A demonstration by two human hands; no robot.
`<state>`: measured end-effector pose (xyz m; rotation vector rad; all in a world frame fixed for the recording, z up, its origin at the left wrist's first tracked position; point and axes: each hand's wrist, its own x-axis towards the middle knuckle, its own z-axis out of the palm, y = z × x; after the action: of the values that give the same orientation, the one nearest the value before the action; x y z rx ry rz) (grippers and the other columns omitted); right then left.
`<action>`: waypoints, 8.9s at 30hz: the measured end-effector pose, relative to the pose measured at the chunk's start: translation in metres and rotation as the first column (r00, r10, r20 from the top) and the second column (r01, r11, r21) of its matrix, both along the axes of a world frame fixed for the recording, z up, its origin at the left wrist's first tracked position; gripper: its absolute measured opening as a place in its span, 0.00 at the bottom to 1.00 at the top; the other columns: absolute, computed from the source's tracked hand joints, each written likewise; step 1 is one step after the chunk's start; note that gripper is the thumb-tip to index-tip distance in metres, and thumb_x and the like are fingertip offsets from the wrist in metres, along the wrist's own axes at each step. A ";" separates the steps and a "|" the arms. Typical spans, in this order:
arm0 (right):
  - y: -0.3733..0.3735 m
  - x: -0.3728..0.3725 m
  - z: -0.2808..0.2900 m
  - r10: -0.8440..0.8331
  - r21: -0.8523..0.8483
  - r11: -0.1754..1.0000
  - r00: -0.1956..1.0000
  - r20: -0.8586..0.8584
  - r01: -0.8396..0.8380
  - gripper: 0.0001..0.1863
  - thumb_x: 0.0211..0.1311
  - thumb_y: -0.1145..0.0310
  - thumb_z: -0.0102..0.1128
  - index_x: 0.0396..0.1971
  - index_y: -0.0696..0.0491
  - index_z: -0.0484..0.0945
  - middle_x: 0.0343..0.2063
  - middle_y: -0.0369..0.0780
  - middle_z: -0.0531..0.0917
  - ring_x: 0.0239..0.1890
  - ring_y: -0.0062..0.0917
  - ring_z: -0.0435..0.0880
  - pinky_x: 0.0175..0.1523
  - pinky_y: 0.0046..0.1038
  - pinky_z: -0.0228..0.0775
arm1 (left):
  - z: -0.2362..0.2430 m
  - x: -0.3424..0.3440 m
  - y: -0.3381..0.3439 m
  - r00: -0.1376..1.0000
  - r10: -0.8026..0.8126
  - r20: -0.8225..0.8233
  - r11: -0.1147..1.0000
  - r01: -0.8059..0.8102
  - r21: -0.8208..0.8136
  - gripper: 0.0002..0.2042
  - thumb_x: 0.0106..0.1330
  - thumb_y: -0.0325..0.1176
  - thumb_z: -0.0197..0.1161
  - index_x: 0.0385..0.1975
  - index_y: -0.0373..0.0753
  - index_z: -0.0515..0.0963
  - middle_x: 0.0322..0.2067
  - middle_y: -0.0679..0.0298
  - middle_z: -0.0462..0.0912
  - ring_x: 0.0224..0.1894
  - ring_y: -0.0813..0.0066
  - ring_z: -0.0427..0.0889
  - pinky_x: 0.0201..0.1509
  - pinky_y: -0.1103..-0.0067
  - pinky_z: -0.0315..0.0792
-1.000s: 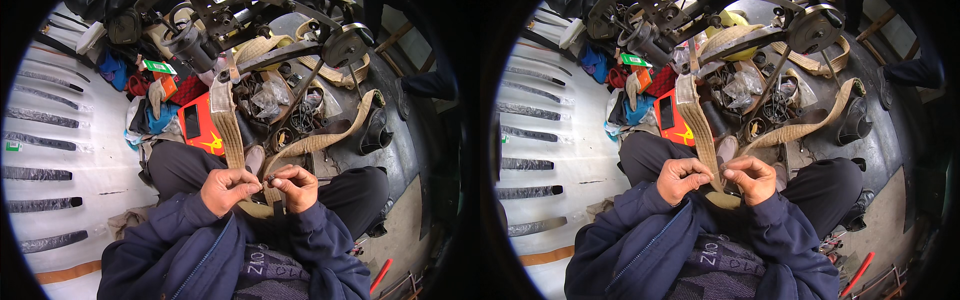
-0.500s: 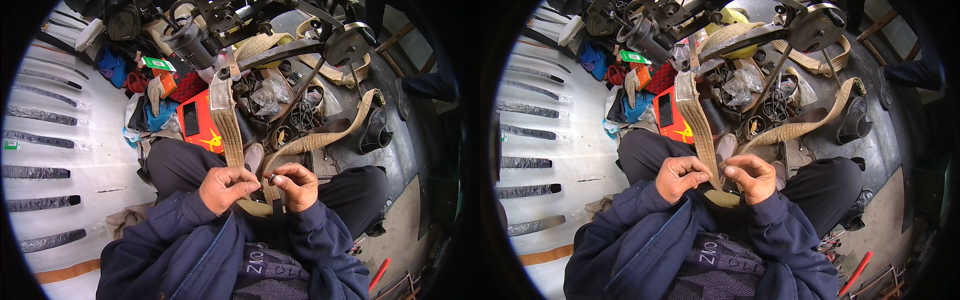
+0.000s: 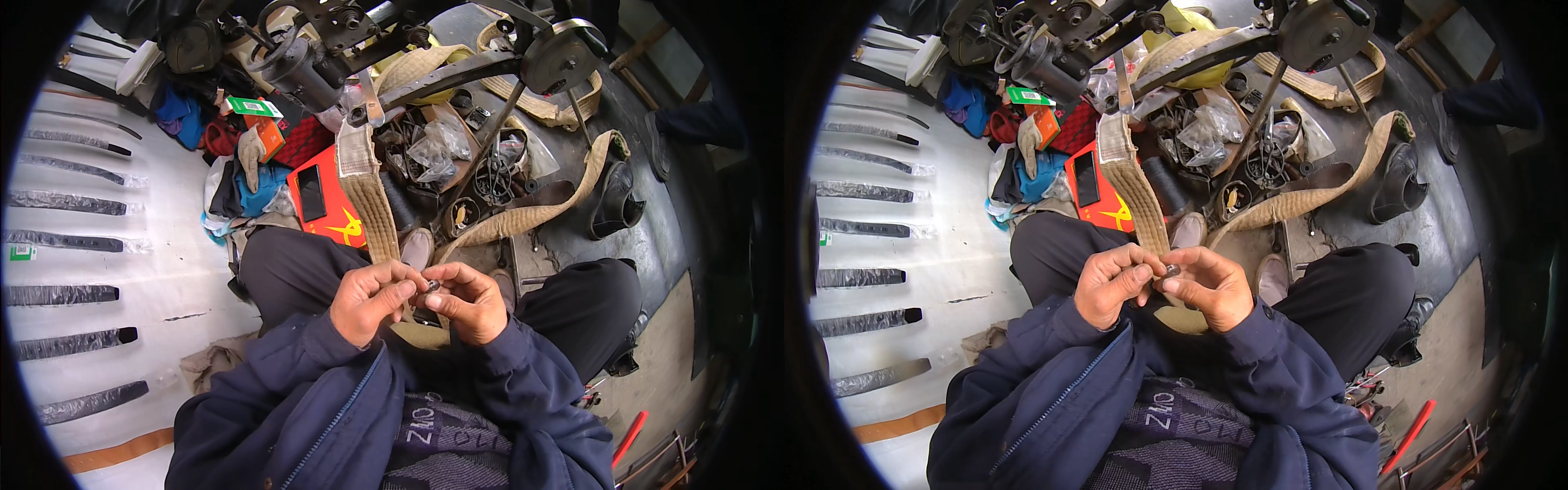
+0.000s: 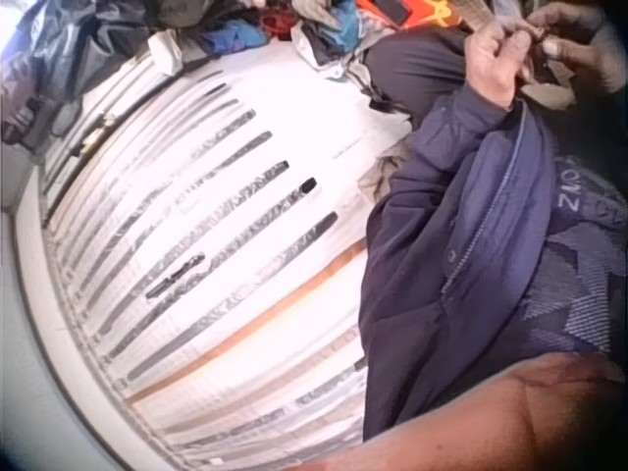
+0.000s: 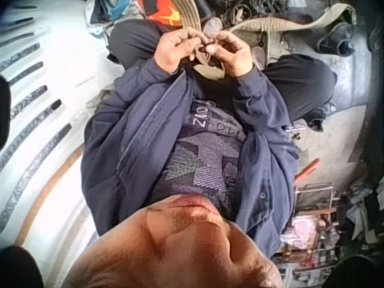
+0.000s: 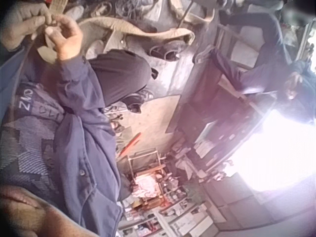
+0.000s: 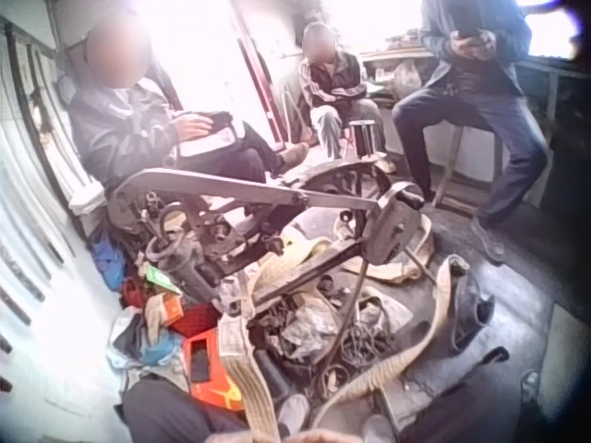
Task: The person sits on the floor and uses a sewing machine to stitch a beige fabric strap. They thread a needle, position the strap under the presser foot, and operate the machine to sew along the strap's length.
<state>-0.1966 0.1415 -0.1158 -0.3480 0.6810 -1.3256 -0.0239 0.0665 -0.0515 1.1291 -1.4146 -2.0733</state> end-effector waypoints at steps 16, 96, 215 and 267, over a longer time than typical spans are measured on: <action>0.003 -0.005 0.001 0.001 -0.004 1.000 1.000 0.028 -0.001 0.13 0.68 0.75 0.55 0.51 0.62 0.76 0.35 0.40 0.83 0.37 0.23 0.83 0.47 0.26 0.76 | -0.009 0.002 0.003 1.000 -0.021 -0.011 1.000 0.021 -0.018 0.10 0.72 0.34 0.56 0.42 0.32 0.77 0.38 0.60 0.83 0.36 0.79 0.80 0.33 0.86 0.70; -0.162 -0.137 -0.256 0.331 0.373 0.866 0.176 -0.927 0.333 0.41 0.48 0.68 0.73 0.63 0.63 0.66 0.51 0.51 0.81 0.48 0.34 0.84 0.54 0.32 0.74 | -0.065 -0.039 -0.089 0.879 0.420 -0.226 0.899 -0.368 0.239 0.09 0.67 0.30 0.61 0.43 0.38 0.72 0.56 0.54 0.75 0.59 0.71 0.72 0.67 0.73 0.58; 0.023 0.013 0.018 -0.295 0.215 0.922 0.944 -0.147 0.321 0.20 0.68 0.64 0.60 0.54 0.58 0.73 0.40 0.39 0.82 0.36 0.21 0.81 0.35 0.24 0.75 | -0.045 -0.036 0.001 0.809 0.376 -0.452 0.927 -0.323 0.193 0.08 0.68 0.29 0.61 0.45 0.40 0.77 0.38 0.67 0.80 0.43 0.76 0.78 0.49 0.77 0.71; 0.004 -0.005 0.012 -0.405 -0.032 0.882 0.722 -0.561 0.470 0.06 0.61 0.75 0.66 0.36 0.61 0.81 0.24 0.32 0.81 0.20 0.09 0.73 0.25 0.13 0.63 | -0.059 -0.038 0.008 0.892 0.323 -0.316 0.856 -0.133 0.500 0.06 0.70 0.36 0.60 0.42 0.45 0.76 0.34 0.69 0.79 0.37 0.76 0.77 0.47 0.76 0.71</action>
<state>-0.2019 0.1457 -0.1036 -0.5097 1.3985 -1.6422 -0.0622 0.0740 -0.1102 0.9148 -0.5675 -2.3490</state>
